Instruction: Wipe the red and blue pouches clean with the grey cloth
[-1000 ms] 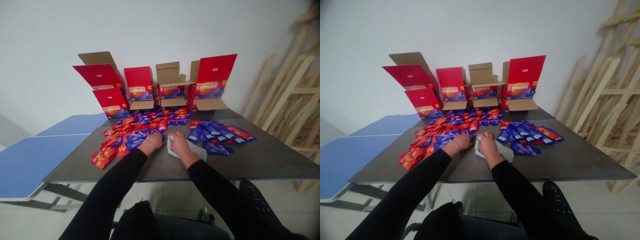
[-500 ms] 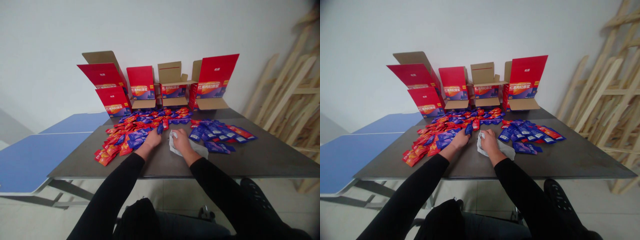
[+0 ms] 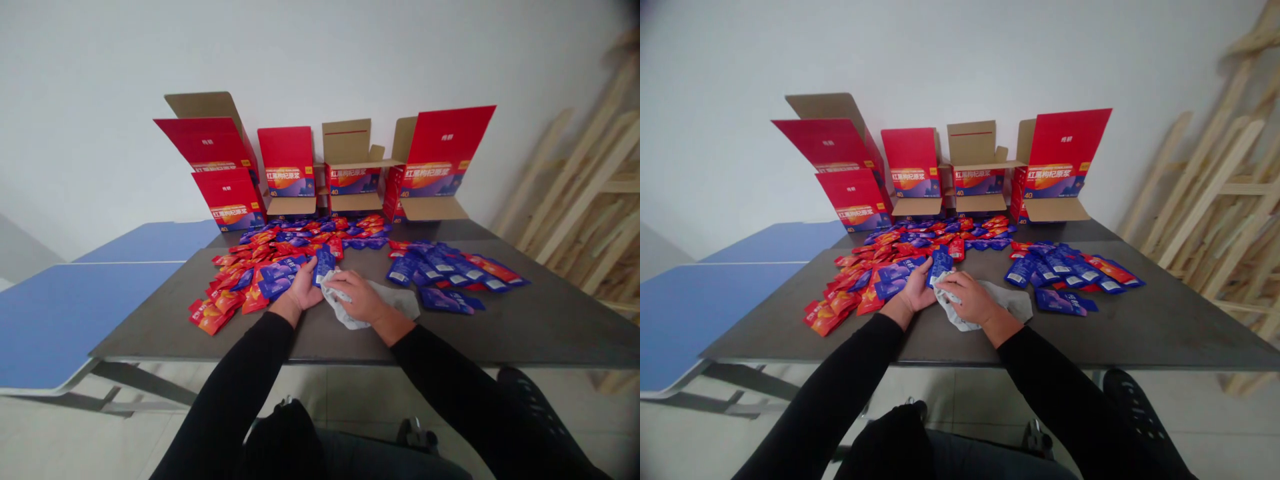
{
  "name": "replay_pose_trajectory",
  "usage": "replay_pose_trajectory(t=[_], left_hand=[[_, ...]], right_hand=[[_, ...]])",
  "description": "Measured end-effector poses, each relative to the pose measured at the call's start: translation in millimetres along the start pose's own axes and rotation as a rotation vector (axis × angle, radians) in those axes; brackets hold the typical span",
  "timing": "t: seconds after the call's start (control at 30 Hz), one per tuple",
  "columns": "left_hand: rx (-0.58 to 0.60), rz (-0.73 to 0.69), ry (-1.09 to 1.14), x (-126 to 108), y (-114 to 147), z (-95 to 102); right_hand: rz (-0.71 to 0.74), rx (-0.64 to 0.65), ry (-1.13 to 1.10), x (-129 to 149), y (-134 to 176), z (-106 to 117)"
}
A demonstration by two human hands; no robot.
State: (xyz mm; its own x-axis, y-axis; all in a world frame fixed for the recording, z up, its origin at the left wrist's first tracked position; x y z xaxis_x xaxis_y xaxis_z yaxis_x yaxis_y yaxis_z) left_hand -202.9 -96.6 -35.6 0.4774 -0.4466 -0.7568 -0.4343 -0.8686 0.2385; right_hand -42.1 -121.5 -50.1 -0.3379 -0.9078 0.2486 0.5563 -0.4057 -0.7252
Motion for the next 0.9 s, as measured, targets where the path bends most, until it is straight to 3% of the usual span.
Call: replay_pose_trajectory(t=[0.1, 0.27, 0.47, 0.7, 0.9], left_hand=[[0.01, 0.056, -0.003, 5, 0, -1.4], [0.031, 0.104, 0.019, 13, 0, -6.9], [0.06, 0.141, -0.003, 18, 1, -6.8], [0.102, 0.179, -0.028, 16, 6, -7.2], [0.169, 0.197, -0.069, 15, 8, -6.9]], right_hand=[[0.067, 0.069, 0.039, 6, -1, -2], [-0.005, 0.102, 0.08, 7, -1, -3], [-0.119, -0.031, 0.124, -1, 1, -3], [-0.379, -0.174, 0.123, -19, 3, 5], [-0.475, -0.26, 0.145, -27, 4, 9]])
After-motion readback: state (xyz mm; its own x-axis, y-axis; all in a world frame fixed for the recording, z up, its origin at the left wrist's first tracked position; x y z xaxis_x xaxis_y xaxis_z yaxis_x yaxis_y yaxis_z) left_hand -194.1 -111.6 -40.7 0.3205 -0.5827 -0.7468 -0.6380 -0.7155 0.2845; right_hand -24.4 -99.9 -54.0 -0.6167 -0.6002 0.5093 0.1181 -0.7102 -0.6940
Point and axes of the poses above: each hand's wrist, its own y-axis away from the middle knuckle, its own z-axis out of the back of the hand, x = y × z, the point moved 2 cm from there along -y, towards the middle knuckle, and after that the axes turned 3 degrees about x, right-handed, at the moved point
